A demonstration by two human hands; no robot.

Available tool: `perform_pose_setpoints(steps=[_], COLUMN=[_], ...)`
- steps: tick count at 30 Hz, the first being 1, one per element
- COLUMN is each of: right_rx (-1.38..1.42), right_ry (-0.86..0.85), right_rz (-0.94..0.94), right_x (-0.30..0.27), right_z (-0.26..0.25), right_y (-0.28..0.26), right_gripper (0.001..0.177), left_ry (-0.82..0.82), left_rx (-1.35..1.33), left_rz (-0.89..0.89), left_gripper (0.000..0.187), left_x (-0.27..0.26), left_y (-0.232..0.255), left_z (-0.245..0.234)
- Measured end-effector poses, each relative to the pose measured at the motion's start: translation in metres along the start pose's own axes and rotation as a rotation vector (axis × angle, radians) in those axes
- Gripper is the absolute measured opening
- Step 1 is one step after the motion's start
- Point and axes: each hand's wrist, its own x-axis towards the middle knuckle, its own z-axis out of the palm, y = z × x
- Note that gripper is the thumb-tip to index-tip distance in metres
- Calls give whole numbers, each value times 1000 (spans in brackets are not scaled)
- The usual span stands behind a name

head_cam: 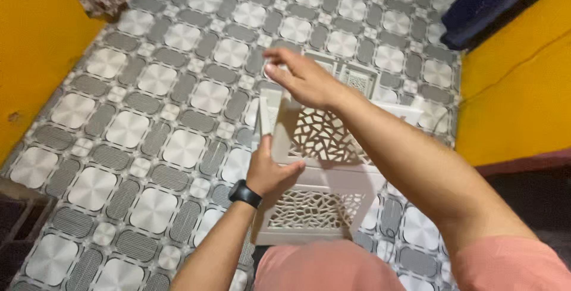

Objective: The person assembles a white plastic storage unit by connecting multiple perforated panels together. They repeatedly attach and detach side panels and a top panel, aligning tabs and slots to form a box-like structure.

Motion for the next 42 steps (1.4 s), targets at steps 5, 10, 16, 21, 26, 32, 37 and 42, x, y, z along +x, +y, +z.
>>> perform_pose_setpoints(steps=[5, 10, 16, 21, 26, 32, 37, 42], right_rx=[-305, 138, 907, 520, 756, 499, 207, 490], right_ry=[520, 726, 633, 557, 494, 489, 488, 268], right_rz=[-120, 444, 418, 390, 235, 146, 475, 431], right_x=[-68, -141, -160, -142, -122, -120, -207, -293], right_z=[-34, -32, 25, 36, 43, 63, 105, 197], right_y=[25, 108, 168, 151, 151, 164, 139, 131], right_gripper=[56, 55, 53, 53, 48, 41, 47, 62], left_ry=[39, 72, 78, 134, 496, -269, -228, -183], left_rx=[7, -38, 26, -17, 430, 857, 940, 917], left_rz=[16, -20, -43, -243, 528, 491, 293, 162], left_gripper=[71, 69, 63, 68, 100, 78, 88, 85], left_x=[-2, 4, 11, -2, 19, 130, 165, 186], left_y=[-11, -18, -13, -29, 29, 128, 112, 103], left_z=[-19, -36, -64, -68, -68, 1, 11, -11])
